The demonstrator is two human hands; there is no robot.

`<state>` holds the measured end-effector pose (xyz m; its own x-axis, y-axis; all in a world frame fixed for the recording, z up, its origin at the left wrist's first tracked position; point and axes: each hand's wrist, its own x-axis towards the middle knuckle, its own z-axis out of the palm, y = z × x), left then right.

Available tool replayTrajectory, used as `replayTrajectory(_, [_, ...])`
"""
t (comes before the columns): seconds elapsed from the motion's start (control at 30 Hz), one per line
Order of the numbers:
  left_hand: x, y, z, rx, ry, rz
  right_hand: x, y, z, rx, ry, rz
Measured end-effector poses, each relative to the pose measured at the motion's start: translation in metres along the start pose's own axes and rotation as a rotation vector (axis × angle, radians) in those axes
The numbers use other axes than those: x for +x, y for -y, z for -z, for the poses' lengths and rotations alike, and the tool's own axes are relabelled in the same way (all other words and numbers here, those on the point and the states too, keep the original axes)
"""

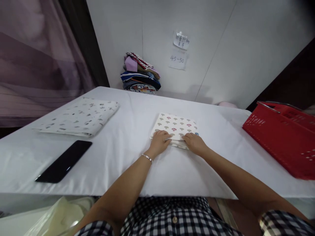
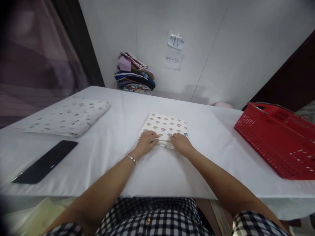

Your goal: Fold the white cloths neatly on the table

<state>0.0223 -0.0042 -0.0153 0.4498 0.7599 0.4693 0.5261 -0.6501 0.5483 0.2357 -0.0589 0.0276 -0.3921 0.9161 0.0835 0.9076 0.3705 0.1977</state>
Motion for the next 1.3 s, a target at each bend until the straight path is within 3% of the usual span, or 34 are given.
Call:
replayTrajectory(0.3, [0.001, -0.003, -0.003, 0.051, -0.009, -0.006, -0.011, -0.001, -0.011, 0.150, -0.191, 0.041])
replayTrajectory(0.47, [0.003, -0.007, 0.002, 0.106, 0.013, -0.083, -0.014, 0.004, -0.026, 0.221, -0.328, 0.065])
replayTrajectory(0.63, [0.001, -0.015, 0.013, 0.165, 0.040, -0.140, -0.019, 0.010, -0.034, 0.284, -0.359, 0.022])
replayTrajectory(0.9, [0.000, -0.012, 0.016, 0.249, 0.199, -0.136, -0.029, 0.014, -0.034, 0.317, -0.401, 0.041])
replayTrajectory(1.3, [0.000, -0.010, 0.021, 0.173, 0.225, -0.137, -0.028, 0.025, -0.046, 0.318, -0.463, -0.023])
